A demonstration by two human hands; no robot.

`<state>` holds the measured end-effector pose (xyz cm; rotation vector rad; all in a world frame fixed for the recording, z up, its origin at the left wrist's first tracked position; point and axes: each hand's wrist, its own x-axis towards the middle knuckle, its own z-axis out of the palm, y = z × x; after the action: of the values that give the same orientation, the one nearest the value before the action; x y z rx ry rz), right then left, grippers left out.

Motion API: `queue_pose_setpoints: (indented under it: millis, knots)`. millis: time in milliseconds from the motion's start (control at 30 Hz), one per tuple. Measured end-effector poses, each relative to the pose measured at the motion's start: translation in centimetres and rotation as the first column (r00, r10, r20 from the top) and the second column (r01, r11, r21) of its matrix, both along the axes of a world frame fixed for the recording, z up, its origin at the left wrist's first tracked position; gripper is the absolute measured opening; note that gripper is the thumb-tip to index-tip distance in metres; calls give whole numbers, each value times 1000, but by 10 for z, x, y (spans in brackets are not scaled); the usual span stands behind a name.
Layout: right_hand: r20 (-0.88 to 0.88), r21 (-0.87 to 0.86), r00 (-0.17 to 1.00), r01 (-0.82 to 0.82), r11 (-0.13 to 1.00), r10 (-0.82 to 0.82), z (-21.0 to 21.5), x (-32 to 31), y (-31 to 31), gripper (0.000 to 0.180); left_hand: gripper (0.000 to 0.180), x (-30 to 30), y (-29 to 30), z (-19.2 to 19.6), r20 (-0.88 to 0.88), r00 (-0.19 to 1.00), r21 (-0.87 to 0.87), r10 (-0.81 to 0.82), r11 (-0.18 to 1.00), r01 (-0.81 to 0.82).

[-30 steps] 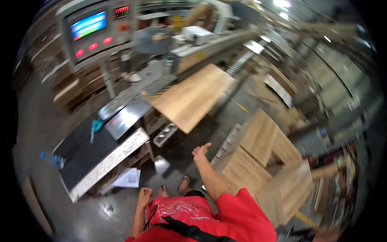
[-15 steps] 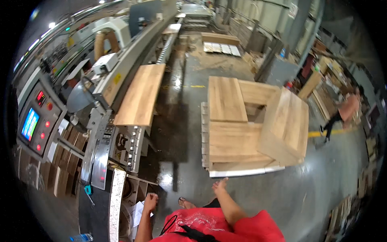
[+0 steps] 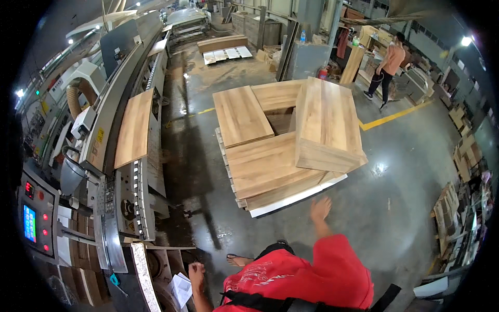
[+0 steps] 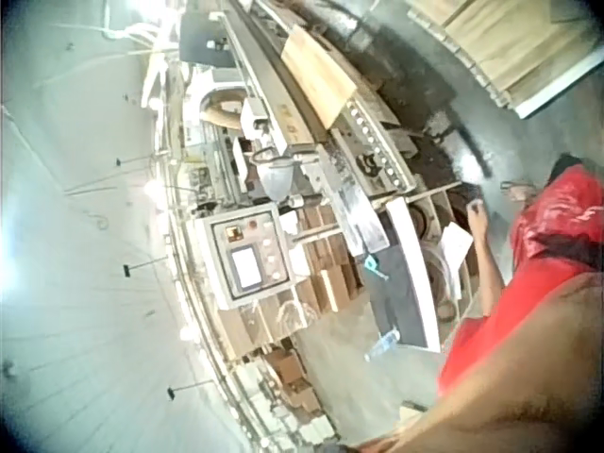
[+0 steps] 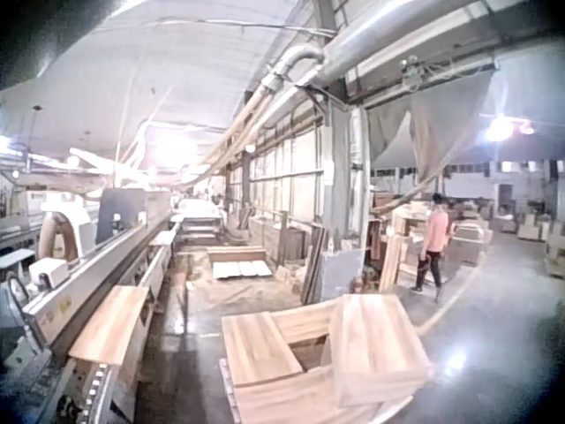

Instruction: The person picks up wooden panels from a stack and feeds them one by one into an edge-banding machine.

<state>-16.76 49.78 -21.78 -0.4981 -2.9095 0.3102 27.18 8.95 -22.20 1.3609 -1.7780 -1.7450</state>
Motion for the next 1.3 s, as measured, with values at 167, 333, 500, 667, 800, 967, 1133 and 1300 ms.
queue_pose_setpoints:
  millis: [167,333,500,667,800,967,1133,1300]
  knots:
    - [-194,172,932,-273,946,305,90,-146,25,73,21,67,85,-21,281,959,25,26,999,-34]
    - [-3,266,877,-462,846,480,112,-248,44,76,26,64,153,2,345,934,217,-98,976,22]
    - [-223,401,813,-427,810,539,61,-253,55,45,33,1,158,32,390,801,192,-454,891,411]
    - [-240,508,684,-516,690,689,71,-245,57,34,31,-152,184,75,336,766,5,-547,815,580]
    - [-220,552,631,-549,628,744,70,-246,82,31,30,-290,242,116,7,773,127,-634,768,628]
    - [-289,493,547,-618,612,785,75,-232,87,25,35,-351,310,147,-166,658,191,-735,630,753]
    - [-333,499,495,-630,595,803,75,-209,94,24,35,-337,324,159,-239,658,383,-714,553,740]
    - [-303,377,461,-746,549,834,80,-129,87,25,40,-354,321,110,-301,741,594,-600,490,638]
